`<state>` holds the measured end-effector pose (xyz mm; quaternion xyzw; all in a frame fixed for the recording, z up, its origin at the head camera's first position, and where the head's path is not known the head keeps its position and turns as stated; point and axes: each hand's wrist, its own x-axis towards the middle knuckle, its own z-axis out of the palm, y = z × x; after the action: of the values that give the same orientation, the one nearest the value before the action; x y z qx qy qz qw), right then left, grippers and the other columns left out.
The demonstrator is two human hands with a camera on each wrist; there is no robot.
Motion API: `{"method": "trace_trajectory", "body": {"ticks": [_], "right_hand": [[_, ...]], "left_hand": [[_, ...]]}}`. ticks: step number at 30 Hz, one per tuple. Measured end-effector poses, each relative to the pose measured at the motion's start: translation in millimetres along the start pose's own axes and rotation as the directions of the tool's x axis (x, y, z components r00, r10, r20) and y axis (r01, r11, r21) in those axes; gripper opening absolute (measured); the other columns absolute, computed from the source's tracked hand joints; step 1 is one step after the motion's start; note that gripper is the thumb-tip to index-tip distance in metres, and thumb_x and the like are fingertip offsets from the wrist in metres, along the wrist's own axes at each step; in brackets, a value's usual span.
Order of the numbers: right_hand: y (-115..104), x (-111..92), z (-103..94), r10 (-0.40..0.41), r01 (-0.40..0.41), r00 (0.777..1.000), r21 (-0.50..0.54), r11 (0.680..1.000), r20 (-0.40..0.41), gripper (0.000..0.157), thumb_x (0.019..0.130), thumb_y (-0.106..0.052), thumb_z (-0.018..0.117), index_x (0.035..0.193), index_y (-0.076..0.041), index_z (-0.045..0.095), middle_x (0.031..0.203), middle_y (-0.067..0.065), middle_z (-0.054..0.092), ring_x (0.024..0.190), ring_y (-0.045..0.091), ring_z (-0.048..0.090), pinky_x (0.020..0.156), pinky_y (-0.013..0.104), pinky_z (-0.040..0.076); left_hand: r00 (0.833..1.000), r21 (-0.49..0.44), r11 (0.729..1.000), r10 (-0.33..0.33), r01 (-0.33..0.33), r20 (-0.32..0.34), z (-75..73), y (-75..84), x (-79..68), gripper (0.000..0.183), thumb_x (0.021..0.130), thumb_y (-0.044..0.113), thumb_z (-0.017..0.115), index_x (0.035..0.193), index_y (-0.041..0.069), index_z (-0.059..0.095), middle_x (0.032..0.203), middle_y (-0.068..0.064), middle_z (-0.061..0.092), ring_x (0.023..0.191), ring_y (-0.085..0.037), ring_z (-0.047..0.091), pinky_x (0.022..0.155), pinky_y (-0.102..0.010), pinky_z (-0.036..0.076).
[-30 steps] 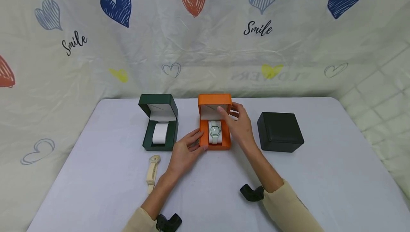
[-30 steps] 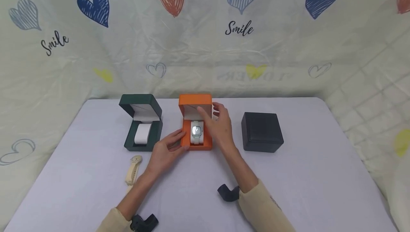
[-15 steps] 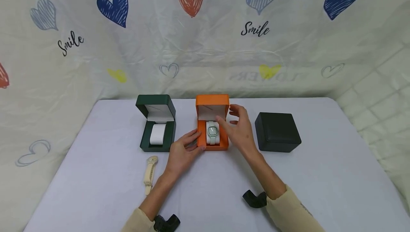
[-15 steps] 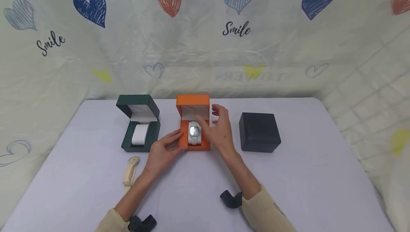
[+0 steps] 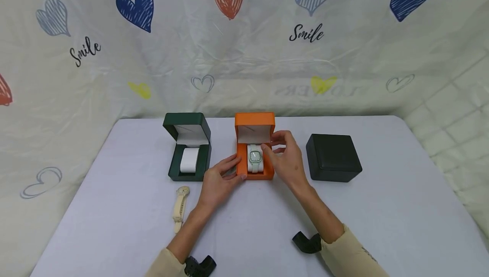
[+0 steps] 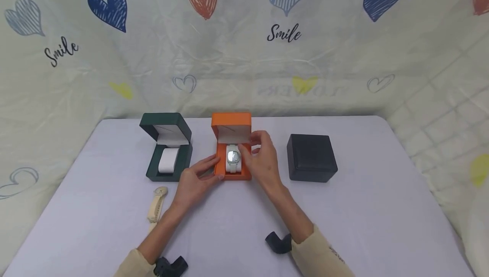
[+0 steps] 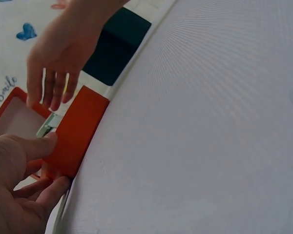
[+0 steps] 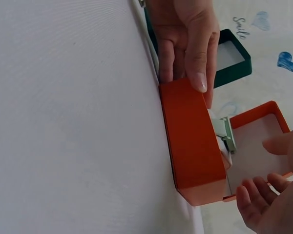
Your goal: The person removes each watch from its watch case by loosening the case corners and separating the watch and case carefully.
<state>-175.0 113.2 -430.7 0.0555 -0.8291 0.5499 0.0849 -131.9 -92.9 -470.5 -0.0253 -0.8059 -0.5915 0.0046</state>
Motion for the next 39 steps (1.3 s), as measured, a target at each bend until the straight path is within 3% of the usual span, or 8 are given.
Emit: {"method": "trace_trajectory", "body": {"ticks": [4, 9, 16, 24, 30, 39], "right_hand": [[2.8, -1.0, 0.7, -0.044, 0.044, 0.999, -0.027, 0.999, 0.031, 0.041, 0.094, -0.014, 0.077, 0.129, -0.002, 0.057, 0.123, 0.015, 0.065, 0.114, 0.031, 0.064, 0.096, 0.05, 0.058], [5.2, -0.3, 1.7, -0.085, 0.088, 0.992, -0.03, 0.996, 0.093, 0.046, 0.09, -0.011, 0.082, 0.129, -0.003, 0.059, 0.124, 0.014, 0.065, 0.118, 0.031, 0.062, 0.095, 0.05, 0.058], [7.0, 2.1, 2.7, -0.059, 0.075, 0.979, -0.077, 0.994, 0.194, 0.054, 0.086, -0.011, 0.085, 0.134, -0.004, 0.06, 0.135, 0.015, 0.063, 0.125, 0.033, 0.058, 0.102, 0.052, 0.056], [8.3, 5.4, 0.2, -0.088, 0.125, 0.964, -0.138, 0.982, 0.249, 0.048, 0.085, -0.011, 0.085, 0.129, -0.004, 0.068, 0.126, 0.017, 0.064, 0.116, 0.033, 0.058, 0.097, 0.051, 0.057], [7.7, 7.4, -2.1, -0.057, 0.125, 0.946, -0.2, 0.972, 0.318, 0.052, 0.085, -0.018, 0.087, 0.131, -0.005, 0.067, 0.134, 0.016, 0.063, 0.121, 0.034, 0.058, 0.103, 0.052, 0.055], [9.2, 10.6, -2.7, -0.07, 0.167, 0.926, -0.236, 0.957, 0.37, 0.058, 0.083, -0.021, 0.088, 0.135, -0.005, 0.066, 0.138, 0.015, 0.063, 0.122, 0.034, 0.057, 0.103, 0.052, 0.054]], "left_hand": [[1.0, -0.002, 1.0, -0.002, 0.002, 0.004, 0.3, 0.6, -0.2, 0.058, 0.084, 0.009, 0.087, 0.139, 0.012, 0.068, 0.154, -0.006, 0.059, 0.138, -0.029, 0.061, 0.094, -0.03, 0.059], [1.0, -0.009, 1.0, -0.009, 0.009, 0.002, 0.3, -0.1, -0.3, 0.057, 0.084, 0.008, 0.087, 0.138, 0.012, 0.068, 0.153, -0.006, 0.059, 0.139, -0.028, 0.06, 0.094, -0.031, 0.059], [1.0, -0.031, 0.999, -0.01, 0.01, 0.007, 0.7, -2.2, -0.4, 0.056, 0.085, 0.008, 0.086, 0.138, 0.013, 0.069, 0.154, -0.007, 0.058, 0.139, -0.03, 0.06, 0.095, -0.03, 0.059], [1.0, -0.041, 0.999, -0.009, 0.01, 0.013, 1.0, -3.3, 0.1, 0.056, 0.085, 0.009, 0.086, 0.138, 0.013, 0.068, 0.154, -0.006, 0.058, 0.14, -0.03, 0.059, 0.096, -0.031, 0.059], [1.0, -0.055, 0.998, 0.0, 0.001, 0.013, 0.7, -4.0, 0.8, 0.057, 0.084, 0.009, 0.087, 0.138, 0.013, 0.069, 0.154, -0.006, 0.059, 0.14, -0.029, 0.059, 0.096, -0.032, 0.059], [1.0, -0.022, 1.0, -0.011, 0.011, 0.014, -0.6, -5.8, 1.1, 0.057, 0.084, 0.01, 0.087, 0.138, 0.014, 0.069, 0.154, -0.005, 0.058, 0.141, -0.028, 0.058, 0.096, -0.03, 0.058]]}}
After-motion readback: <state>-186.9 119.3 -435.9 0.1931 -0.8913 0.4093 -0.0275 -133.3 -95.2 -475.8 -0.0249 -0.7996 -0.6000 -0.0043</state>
